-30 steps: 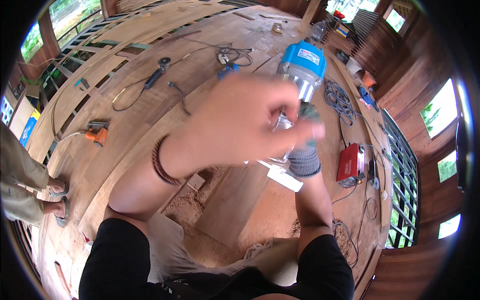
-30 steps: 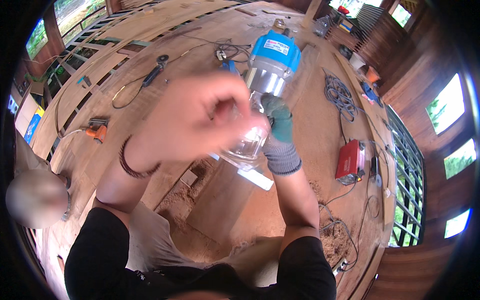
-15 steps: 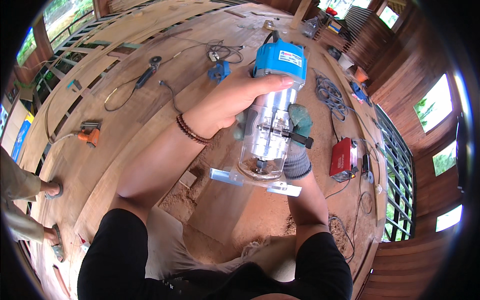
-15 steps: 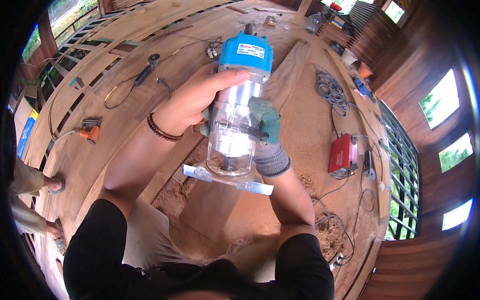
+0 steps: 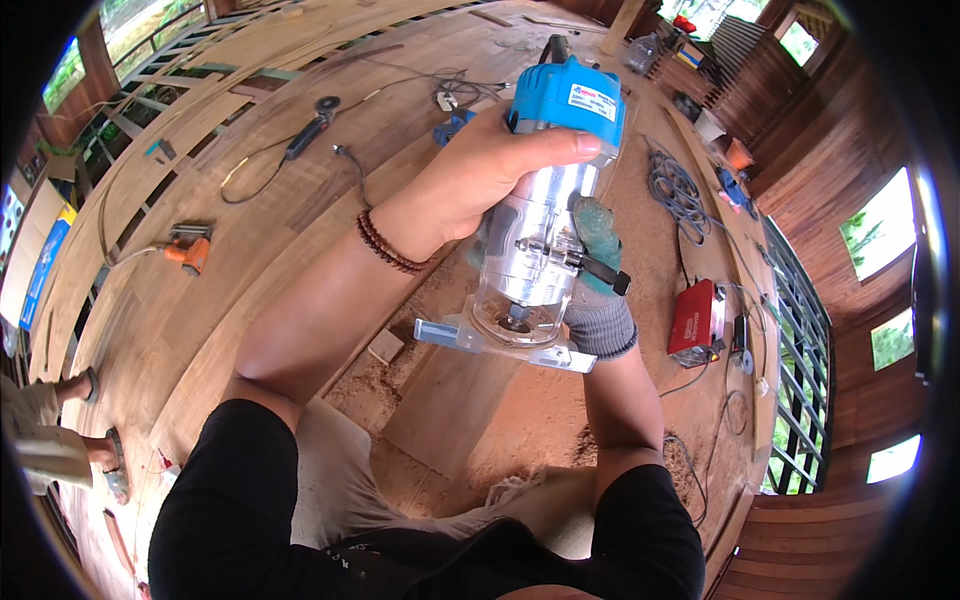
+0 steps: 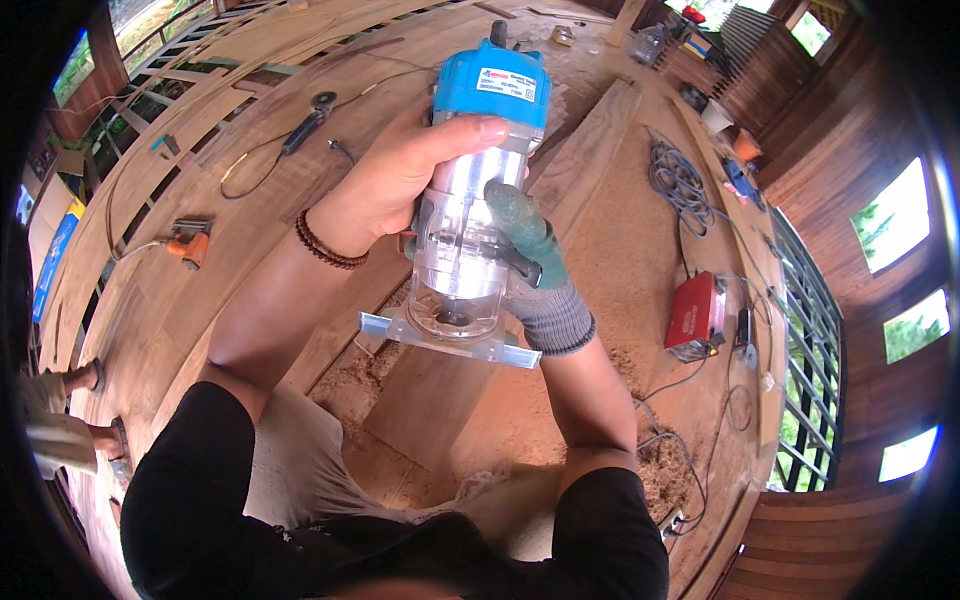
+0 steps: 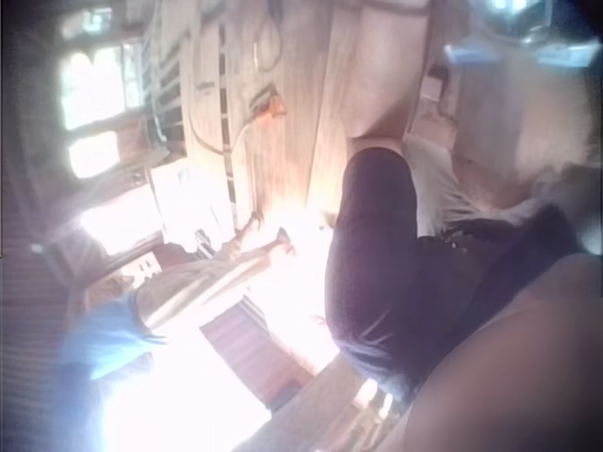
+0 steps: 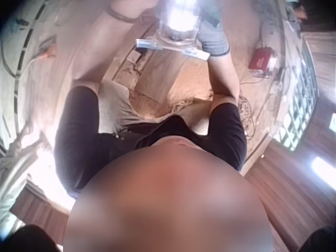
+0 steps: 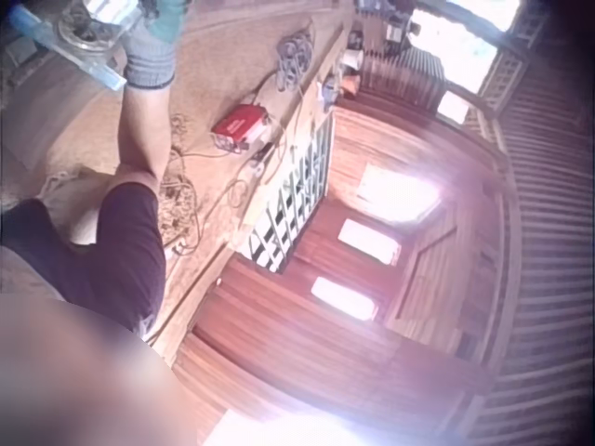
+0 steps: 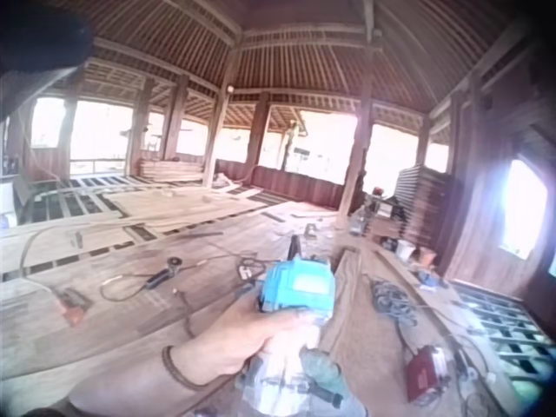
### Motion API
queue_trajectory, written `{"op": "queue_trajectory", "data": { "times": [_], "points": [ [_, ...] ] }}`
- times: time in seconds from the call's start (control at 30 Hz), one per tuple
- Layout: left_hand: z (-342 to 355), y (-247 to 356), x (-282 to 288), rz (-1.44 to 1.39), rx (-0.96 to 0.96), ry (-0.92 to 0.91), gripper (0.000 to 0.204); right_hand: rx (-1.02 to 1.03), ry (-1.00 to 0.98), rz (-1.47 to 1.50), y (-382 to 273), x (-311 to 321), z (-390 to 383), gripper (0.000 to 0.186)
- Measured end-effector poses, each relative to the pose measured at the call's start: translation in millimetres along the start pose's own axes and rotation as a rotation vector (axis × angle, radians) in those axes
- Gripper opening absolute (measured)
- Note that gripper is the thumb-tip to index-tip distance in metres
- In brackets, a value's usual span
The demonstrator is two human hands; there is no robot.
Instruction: The person uses a handheld router to shape the edge of a wooden plank. They adjust the router and guide it along the wood, creating a groove while kneeling on the floor.
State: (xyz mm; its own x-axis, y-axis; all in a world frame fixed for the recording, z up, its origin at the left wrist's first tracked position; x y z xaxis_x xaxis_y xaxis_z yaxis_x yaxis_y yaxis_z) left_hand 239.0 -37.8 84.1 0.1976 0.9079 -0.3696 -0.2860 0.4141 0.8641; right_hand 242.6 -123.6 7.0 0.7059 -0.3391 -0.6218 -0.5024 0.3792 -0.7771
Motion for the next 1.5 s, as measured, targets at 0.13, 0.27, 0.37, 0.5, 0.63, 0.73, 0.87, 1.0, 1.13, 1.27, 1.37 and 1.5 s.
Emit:
{"op": "queue_trajectory", "data": {
  "times": [0.13,0.27,0.37,0.5,0.63,0.73,0.87,1.0,1.13,1.27,1.37,1.5],
  "points": [
    [0,3,1,0.011,-0.096,0.015,0.035,0.062,0.025,-0.091,-1,-4,-4,0.069],
    [0,5,2,0.019,-0.106,0.027,0.034,0.068,-0.026,-0.007,-2,-7,-4,0.052],
    [-1,5,5,0.095,-0.082,0.092,0.034,0.045,-0.096,0.083,-3,-9,0,0.041],
    [-4,7,2,0.02,-0.1,0.125,0.028,0.111,-0.163,0.022,-7,-11,-3,0.038],
    [-3,7,1,0.008,-0.115,0.124,0.028,0.118,-0.176,0.038,-7,-8,-4,0.041],
    [-1,7,4,0.05,-0.126,0.087,0.035,0.133,-0.134,-0.028,-7,-1,-1,0.053],
    [5,2,10,-0.027,-0.034,0.015,0.043,0.069,-0.12,0.01,-2,2,1,0.074],
    [7,4,18,-0.095,-0.061,0.042,0.044,0.054,-0.14,-0.095,1,-2,-4,0.078],
    [5,5,17,-0.064,-0.054,0.053,0.044,0.037,-0.16,-0.314,0,-7,-4,0.078],
    [2,6,14,-0.067,0.006,0.073,0.042,0.082,-0.176,-0.233,-2,-15,-10,0.074],
    [0,16,0,0.025,-0.044,-0.056,0.04,0.071,-0.038,-0.207,-5,-6,-16,0.071],
    [-4,31,-10,0.199,-0.143,-0.194,0.041,0.127,-0.085,-0.203,-15,-2,-27,0.068]
  ]
}}
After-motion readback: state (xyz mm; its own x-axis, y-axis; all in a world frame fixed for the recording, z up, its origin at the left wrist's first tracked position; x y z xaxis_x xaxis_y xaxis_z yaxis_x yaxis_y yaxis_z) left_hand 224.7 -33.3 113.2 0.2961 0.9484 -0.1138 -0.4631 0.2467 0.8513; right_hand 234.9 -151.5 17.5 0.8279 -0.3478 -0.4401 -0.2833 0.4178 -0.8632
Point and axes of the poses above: each hand's wrist, its own z-axis towards the middle knuckle, its own x-axis out of the back of the hand, y = z × x, the point moved 8 cm from there along z, towards the middle knuckle, and after that the axes turned 2 degrees about -y, right-handed, at the moved point
